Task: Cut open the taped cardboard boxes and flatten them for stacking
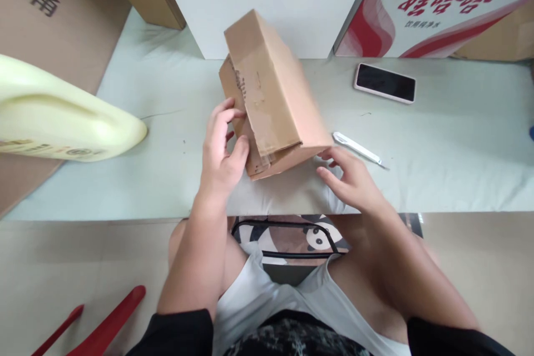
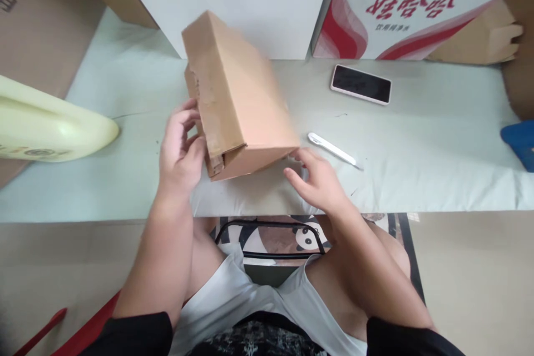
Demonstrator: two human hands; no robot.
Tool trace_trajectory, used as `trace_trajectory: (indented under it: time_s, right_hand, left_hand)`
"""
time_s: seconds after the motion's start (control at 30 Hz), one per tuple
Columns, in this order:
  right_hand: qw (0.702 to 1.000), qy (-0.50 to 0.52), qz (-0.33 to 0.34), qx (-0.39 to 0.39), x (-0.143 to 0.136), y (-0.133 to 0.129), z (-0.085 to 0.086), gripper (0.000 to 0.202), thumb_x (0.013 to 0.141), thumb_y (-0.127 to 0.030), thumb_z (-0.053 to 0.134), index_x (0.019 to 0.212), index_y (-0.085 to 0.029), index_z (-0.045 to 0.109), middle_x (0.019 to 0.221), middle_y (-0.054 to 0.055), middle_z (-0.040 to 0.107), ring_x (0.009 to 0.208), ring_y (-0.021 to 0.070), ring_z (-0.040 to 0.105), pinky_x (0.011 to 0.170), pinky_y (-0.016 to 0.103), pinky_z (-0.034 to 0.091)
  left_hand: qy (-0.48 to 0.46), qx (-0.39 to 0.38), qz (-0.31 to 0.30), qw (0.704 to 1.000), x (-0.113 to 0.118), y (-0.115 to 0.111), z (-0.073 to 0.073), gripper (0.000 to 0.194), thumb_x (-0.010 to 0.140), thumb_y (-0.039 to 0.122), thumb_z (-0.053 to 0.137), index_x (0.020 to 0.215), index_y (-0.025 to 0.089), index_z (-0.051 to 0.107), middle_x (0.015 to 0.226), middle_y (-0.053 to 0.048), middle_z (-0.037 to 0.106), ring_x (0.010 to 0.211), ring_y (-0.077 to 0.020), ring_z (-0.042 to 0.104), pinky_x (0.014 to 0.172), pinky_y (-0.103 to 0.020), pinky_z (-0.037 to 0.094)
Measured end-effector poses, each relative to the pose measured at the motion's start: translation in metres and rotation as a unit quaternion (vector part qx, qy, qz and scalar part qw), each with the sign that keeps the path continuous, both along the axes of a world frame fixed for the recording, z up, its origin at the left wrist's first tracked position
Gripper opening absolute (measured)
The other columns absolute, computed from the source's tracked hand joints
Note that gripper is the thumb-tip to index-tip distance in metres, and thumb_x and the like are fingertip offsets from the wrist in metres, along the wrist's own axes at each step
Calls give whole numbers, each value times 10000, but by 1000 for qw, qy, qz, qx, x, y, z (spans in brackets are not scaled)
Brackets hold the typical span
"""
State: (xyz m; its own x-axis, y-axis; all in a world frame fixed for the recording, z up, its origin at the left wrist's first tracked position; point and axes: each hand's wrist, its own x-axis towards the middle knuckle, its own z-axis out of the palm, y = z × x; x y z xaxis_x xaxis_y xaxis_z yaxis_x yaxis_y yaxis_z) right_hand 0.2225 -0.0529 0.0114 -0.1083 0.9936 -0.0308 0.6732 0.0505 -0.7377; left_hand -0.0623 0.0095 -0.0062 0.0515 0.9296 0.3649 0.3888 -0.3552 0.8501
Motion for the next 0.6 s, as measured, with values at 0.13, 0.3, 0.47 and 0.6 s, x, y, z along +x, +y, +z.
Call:
trace_trajectory:
  time_s: [0.13,0.3,0.47,0.6]
  right_hand:
    - [997,67,-23,15,2,0,-12,450,891,-508,629,1249,-234,616,1264,140,725,1157,316,697,967,517,581]
    - [973,225,-40,15,5,2,-24,545,900,-638,674,1289,-302,493,1431,136,644,1331,293,638,1158,532,508]
    - [945,321,-63,28,0,7,-27,607,859,-717,687,1228,-329,400,1306,113,711,1246,290,685,1092,541,554]
    - [952,299,-69,18,-2,8,-28,756,855,-766,638,1422,-354,356,1470,136,632,1348,308,639,1096,543,566]
  left_hand:
    - [-2,-28,-26,999,3,1,-1,590,938,723,631,1358,312,593,1621,-132,521,1470,-350,557,1037,-490,609]
    - [-4,-23,-31,999,12,0,-2,716,882,819,622,1353,281,600,1569,-164,564,1463,-367,559,1072,-500,586]
    - [-28,65,-4,997,19,-1,-8,772,806,863,674,1306,304,489,1298,-110,639,1202,-304,684,942,-453,632]
    - [-47,82,5,996,22,-3,-7,663,884,835,575,1300,357,382,1043,-43,622,899,-233,689,757,-399,608]
